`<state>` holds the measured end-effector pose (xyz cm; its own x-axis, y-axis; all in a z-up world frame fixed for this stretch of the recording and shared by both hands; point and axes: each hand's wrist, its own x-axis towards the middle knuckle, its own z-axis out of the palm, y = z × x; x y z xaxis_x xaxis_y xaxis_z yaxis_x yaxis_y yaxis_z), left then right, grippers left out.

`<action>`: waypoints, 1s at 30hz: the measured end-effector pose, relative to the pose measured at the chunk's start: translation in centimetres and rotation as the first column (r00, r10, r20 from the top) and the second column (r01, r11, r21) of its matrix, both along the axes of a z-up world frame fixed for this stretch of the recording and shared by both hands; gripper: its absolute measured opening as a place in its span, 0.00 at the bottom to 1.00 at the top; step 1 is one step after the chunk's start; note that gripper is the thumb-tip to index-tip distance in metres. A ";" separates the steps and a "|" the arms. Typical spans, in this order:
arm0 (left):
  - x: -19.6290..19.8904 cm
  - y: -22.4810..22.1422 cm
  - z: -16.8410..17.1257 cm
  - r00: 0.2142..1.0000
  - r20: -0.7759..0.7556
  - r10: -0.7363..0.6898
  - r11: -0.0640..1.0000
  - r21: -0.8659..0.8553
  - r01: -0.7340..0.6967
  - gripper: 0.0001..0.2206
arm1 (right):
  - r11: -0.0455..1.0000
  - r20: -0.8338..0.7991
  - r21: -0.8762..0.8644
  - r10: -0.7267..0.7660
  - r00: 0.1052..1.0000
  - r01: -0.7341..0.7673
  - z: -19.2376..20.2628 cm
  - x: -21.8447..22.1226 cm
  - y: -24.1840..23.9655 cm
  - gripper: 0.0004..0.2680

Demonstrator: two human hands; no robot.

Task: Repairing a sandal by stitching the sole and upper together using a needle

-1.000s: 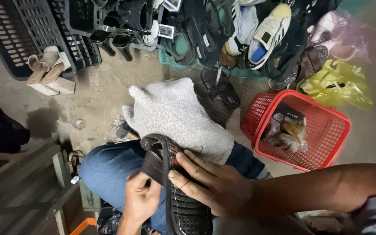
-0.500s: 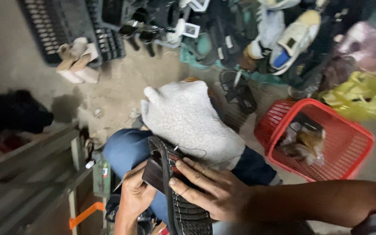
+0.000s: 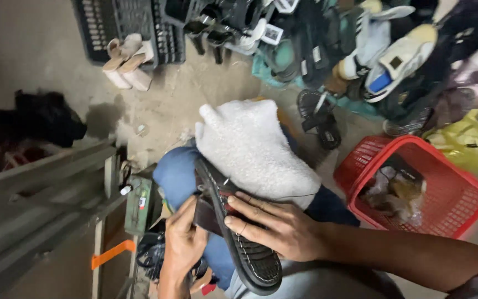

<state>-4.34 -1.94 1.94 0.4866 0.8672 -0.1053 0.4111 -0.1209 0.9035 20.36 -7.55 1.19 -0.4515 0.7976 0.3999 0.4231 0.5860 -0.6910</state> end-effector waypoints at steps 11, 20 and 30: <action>-1.5 -1.5 -0.8 0.917 -0.397 -0.032 0.999 -0.026 0.023 0.25 | 0.982 0.423 0.086 0.116 0.899 -0.167 -2.7 5.4 1.8 0.08; -2.3 0.4 0.4 0.972 -0.198 -0.126 0.988 -0.115 0.104 0.12 | 0.530 0.235 -0.678 -0.501 0.833 0.510 6.6 1.5 7.2 0.10; -6.4 0.5 -2.1 0.958 -0.151 -0.244 0.970 -0.047 0.240 0.14 | 0.970 0.218 -0.214 -0.067 0.974 0.115 3.5 -3.0 5.1 0.06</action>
<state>-10.74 -1.41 -0.21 0.6572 0.7213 -0.2187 0.5078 -0.2093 0.8356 17.34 -2.49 4.68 -0.4266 0.8976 0.1112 0.6157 0.3783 -0.6913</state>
